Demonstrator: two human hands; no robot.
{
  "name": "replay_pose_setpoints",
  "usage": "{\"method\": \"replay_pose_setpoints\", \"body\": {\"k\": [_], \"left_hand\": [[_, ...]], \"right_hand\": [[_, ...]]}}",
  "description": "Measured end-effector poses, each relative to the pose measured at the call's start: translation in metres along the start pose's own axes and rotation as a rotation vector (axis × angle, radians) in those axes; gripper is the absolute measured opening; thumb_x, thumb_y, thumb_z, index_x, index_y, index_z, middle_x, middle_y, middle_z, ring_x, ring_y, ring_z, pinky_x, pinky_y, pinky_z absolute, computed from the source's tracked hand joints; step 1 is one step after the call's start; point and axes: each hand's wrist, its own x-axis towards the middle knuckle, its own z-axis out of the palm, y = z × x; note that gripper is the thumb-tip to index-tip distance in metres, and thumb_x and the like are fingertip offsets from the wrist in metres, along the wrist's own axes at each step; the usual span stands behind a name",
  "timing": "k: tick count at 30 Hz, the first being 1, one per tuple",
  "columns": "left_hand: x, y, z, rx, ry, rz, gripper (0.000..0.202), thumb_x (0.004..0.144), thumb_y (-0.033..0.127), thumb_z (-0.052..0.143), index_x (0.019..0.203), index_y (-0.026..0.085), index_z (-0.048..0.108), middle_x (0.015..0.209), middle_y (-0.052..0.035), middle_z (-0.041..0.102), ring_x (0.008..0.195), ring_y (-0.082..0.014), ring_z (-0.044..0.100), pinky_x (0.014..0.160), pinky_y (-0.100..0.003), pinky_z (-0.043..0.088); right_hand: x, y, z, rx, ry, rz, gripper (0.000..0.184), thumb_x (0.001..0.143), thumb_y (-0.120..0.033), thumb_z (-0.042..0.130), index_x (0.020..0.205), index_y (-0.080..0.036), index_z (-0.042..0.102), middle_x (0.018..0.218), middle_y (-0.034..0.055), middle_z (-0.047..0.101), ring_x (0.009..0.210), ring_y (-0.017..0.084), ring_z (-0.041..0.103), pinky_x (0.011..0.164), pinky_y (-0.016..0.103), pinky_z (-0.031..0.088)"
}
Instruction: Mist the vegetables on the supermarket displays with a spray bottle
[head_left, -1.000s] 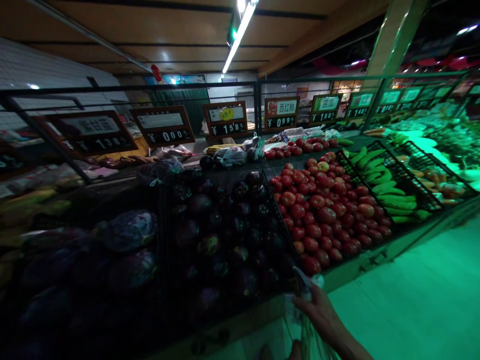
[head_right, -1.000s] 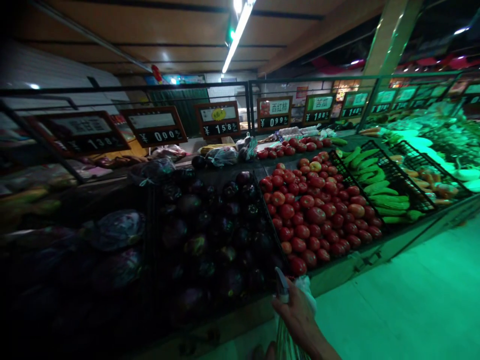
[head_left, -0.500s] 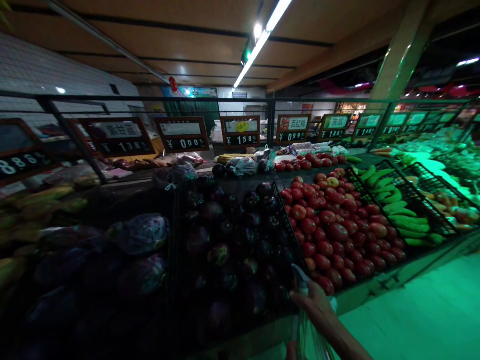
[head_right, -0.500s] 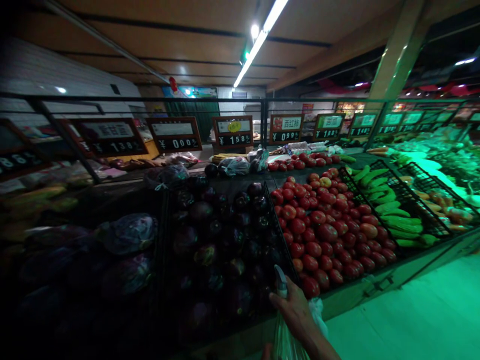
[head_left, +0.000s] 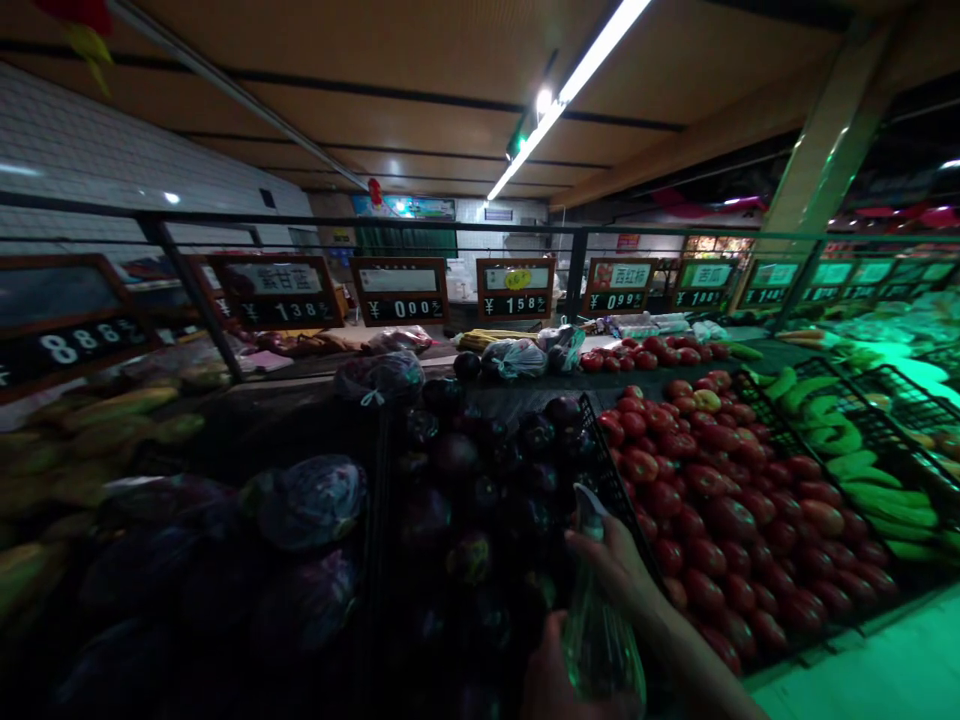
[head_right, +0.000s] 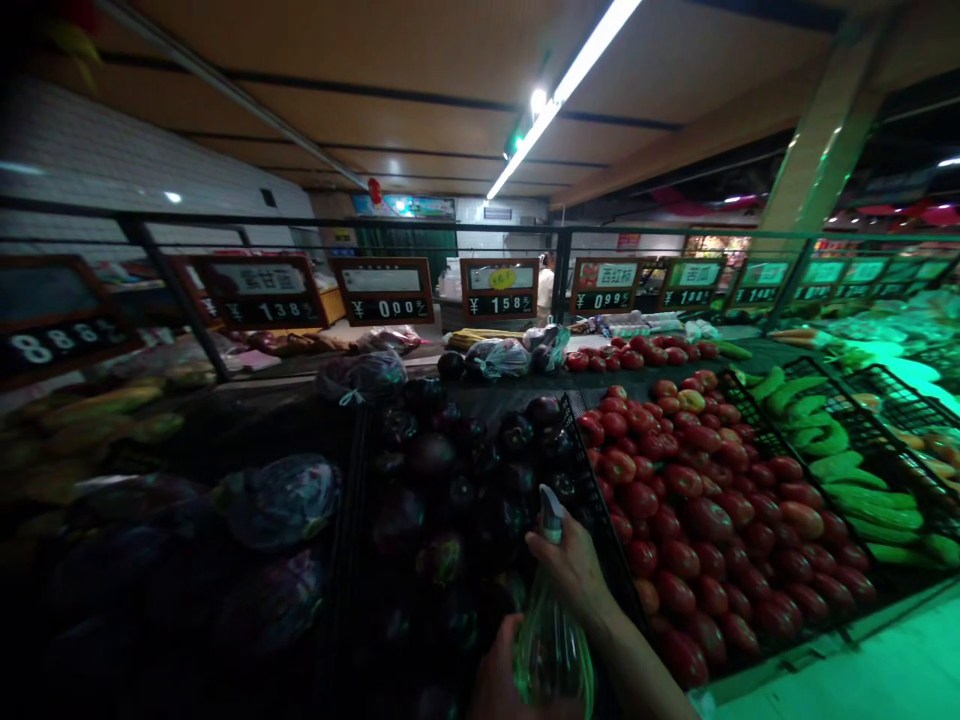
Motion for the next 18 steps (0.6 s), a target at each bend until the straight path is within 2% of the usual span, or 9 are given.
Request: {"method": "replay_pose_setpoints", "body": {"k": [1,3,6,9,13,15,18], "left_hand": [[0.010,0.004,-0.007,0.038,0.021,0.024,0.099,0.057,0.038,0.102,0.142,0.021,0.055,0.135,-0.0144,0.077,0.128,-0.0379,0.072,0.112,-0.048,0.057],[0.026,0.013,-0.019,0.099,0.058,0.090,0.102,0.055,0.041,0.099,0.142,0.020,0.051,0.133,-0.0148,0.079,0.123,-0.0378,0.074,0.106,-0.046,0.059],[0.037,0.032,-0.036,0.080,0.070,0.233,0.089,0.062,0.050,0.097,0.136,0.023,0.054,0.123,-0.0089,0.082,0.111,-0.0327,0.078,0.093,-0.040,0.060],[0.038,0.052,-0.052,0.051,0.037,0.352,0.074,0.071,0.055,0.095,0.127,0.025,0.058,0.115,-0.0036,0.082,0.104,-0.0281,0.078,0.086,-0.036,0.059],[0.038,0.064,-0.065,0.071,0.038,0.349,0.064,0.073,0.050,0.094,0.121,0.024,0.061,0.110,-0.0030,0.082,0.101,-0.0273,0.077,0.084,-0.035,0.057],[0.038,0.060,-0.066,0.066,0.025,0.329,0.067,0.073,0.053,0.095,0.122,0.024,0.060,0.112,-0.0034,0.081,0.102,-0.0273,0.077,0.086,-0.036,0.057],[0.035,0.045,-0.061,0.043,-0.015,0.321,0.073,0.073,0.059,0.094,0.126,0.022,0.059,0.115,-0.0050,0.081,0.104,-0.0282,0.076,0.088,-0.037,0.057]], "right_hand": [[0.011,-0.010,0.004,-0.004,0.018,0.002,0.039,0.077,-0.050,0.071,0.098,-0.017,0.071,0.079,0.0004,0.065,0.075,0.020,0.055,0.070,0.032,0.044],[0.030,-0.031,0.012,-0.015,0.048,-0.017,0.031,0.075,-0.046,0.070,0.089,-0.018,0.070,0.074,-0.0010,0.061,0.071,0.018,0.052,0.066,0.031,0.041],[0.051,-0.058,0.021,-0.037,0.071,-0.059,0.020,0.073,-0.040,0.068,0.078,-0.021,0.065,0.067,-0.0038,0.055,0.066,0.015,0.046,0.063,0.030,0.037],[0.066,-0.074,0.027,-0.046,0.077,-0.111,0.018,0.073,-0.038,0.068,0.076,-0.022,0.061,0.066,-0.0050,0.051,0.065,0.015,0.043,0.063,0.030,0.036],[0.077,-0.077,0.034,-0.052,0.080,-0.129,0.023,0.074,-0.041,0.068,0.084,-0.021,0.065,0.072,-0.0032,0.057,0.069,0.017,0.050,0.067,0.031,0.040],[0.078,-0.071,0.037,-0.059,0.070,-0.112,0.026,0.074,-0.043,0.068,0.087,-0.020,0.067,0.073,-0.0028,0.059,0.069,0.017,0.052,0.067,0.031,0.042],[0.070,-0.054,0.040,-0.084,0.049,-0.088,0.023,0.074,-0.043,0.068,0.082,-0.022,0.062,0.070,-0.0043,0.056,0.067,0.016,0.050,0.066,0.031,0.041]]}}
